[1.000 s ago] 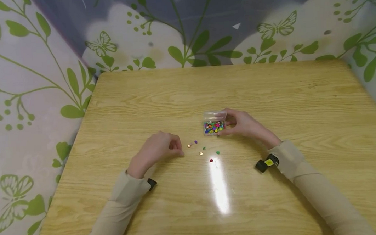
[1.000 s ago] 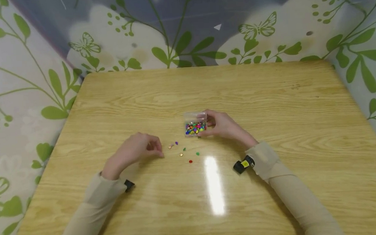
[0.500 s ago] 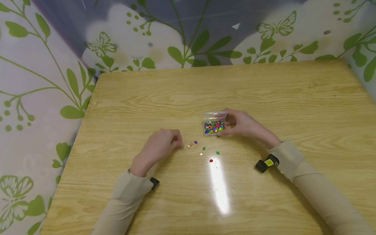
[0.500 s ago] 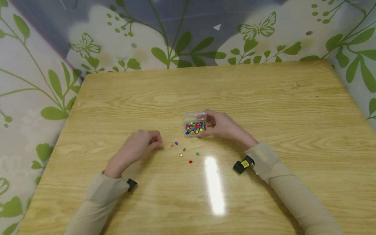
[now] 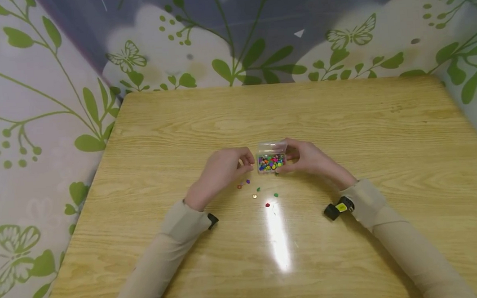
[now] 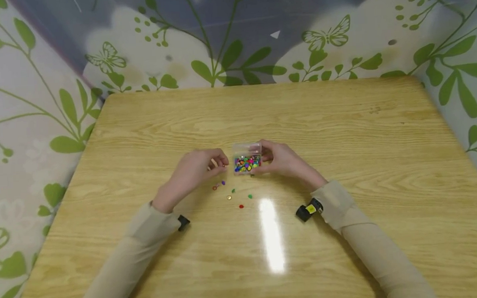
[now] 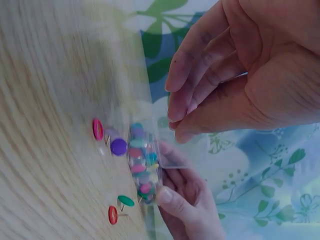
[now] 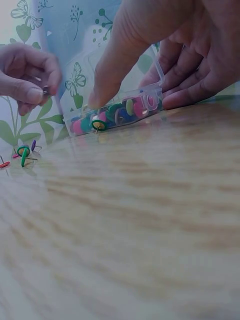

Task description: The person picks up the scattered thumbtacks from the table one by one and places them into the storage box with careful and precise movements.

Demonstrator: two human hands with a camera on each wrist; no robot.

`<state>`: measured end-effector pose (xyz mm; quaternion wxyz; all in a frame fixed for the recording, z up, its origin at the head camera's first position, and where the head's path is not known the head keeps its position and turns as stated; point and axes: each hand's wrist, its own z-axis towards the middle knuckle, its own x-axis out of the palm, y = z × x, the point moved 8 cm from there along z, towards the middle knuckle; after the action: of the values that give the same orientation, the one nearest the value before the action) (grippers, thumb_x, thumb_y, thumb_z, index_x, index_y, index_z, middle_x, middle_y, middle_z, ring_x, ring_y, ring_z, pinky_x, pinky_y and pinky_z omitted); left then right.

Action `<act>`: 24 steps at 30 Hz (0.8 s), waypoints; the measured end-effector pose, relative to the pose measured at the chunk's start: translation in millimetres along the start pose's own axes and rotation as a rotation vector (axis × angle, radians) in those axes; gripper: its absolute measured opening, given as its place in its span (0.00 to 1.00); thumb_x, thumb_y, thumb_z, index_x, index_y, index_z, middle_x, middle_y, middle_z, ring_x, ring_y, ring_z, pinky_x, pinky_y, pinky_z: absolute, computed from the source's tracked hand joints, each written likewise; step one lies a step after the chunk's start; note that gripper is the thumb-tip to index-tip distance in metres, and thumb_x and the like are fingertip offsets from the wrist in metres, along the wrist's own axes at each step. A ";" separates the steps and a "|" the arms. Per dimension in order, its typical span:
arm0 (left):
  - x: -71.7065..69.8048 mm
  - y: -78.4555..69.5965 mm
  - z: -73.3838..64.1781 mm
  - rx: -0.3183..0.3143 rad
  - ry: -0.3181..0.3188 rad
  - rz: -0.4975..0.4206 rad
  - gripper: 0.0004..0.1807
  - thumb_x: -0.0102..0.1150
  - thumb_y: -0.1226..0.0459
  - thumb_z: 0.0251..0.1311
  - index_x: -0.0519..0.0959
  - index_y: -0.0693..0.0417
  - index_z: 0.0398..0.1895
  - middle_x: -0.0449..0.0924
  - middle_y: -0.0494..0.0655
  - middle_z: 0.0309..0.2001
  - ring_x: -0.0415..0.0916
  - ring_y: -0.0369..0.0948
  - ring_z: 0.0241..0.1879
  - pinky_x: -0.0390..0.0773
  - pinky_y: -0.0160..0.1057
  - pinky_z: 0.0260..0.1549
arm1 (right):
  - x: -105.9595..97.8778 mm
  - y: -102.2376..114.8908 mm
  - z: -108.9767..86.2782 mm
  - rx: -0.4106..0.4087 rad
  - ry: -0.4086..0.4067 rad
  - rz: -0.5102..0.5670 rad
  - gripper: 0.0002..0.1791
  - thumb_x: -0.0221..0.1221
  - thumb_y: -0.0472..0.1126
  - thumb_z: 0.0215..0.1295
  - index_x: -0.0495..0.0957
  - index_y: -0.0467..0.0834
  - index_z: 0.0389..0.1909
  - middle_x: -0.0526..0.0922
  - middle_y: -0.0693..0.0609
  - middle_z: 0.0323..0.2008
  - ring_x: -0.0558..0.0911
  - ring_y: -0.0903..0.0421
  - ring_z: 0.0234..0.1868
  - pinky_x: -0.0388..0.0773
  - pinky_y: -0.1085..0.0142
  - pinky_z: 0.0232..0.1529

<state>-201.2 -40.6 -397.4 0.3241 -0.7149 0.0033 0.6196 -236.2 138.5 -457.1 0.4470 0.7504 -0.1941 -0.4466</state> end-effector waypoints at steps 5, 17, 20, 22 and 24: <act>5.2 -7.3 10.4 0.024 -0.007 -0.012 0.03 0.67 0.63 0.65 0.87 0.48 0.40 0.88 0.40 0.38 0.81 0.37 0.30 0.77 0.34 0.29 | -0.6 0.6 -0.5 -0.013 0.000 0.001 0.38 0.75 0.37 0.55 0.71 0.40 0.67 0.81 0.38 0.55 0.84 0.43 0.53 0.82 0.54 0.52; 9.1 -15.6 21.4 0.011 -0.043 -0.033 0.05 0.68 0.61 0.64 0.87 0.48 0.41 0.89 0.42 0.37 0.82 0.35 0.27 0.72 0.31 0.20 | -0.6 0.5 -0.9 -0.009 0.001 -0.013 0.38 0.75 0.38 0.56 0.71 0.42 0.68 0.81 0.39 0.55 0.84 0.43 0.55 0.82 0.54 0.52; 8.5 -15.7 22.3 -0.002 -0.071 -0.031 0.08 0.67 0.59 0.66 0.87 0.49 0.45 0.89 0.42 0.39 0.83 0.37 0.27 0.69 0.30 0.17 | -0.8 0.2 -1.1 -0.006 -0.002 -0.022 0.39 0.75 0.39 0.56 0.70 0.42 0.69 0.80 0.39 0.56 0.83 0.43 0.55 0.82 0.53 0.53; 8.1 -15.3 22.4 -0.010 -0.088 -0.028 0.10 0.65 0.59 0.67 0.86 0.50 0.48 0.89 0.43 0.41 0.83 0.37 0.28 0.68 0.30 0.17 | -1.1 -0.2 -1.3 -0.002 -0.004 -0.033 0.40 0.75 0.40 0.56 0.70 0.42 0.69 0.80 0.40 0.55 0.83 0.44 0.55 0.81 0.53 0.54; 8.0 -14.5 22.1 -0.014 -0.096 -0.031 0.10 0.63 0.58 0.69 0.86 0.50 0.49 0.89 0.43 0.42 0.84 0.37 0.29 0.68 0.30 0.17 | -1.4 -0.2 -1.5 -0.001 -0.006 -0.040 0.40 0.75 0.40 0.56 0.70 0.42 0.69 0.80 0.40 0.55 0.83 0.44 0.55 0.81 0.52 0.55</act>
<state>-213.0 -15.7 -398.4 0.3282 -0.6867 -0.0277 0.6481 -235.7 140.4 -456.3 0.4379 0.7526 -0.1801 -0.4576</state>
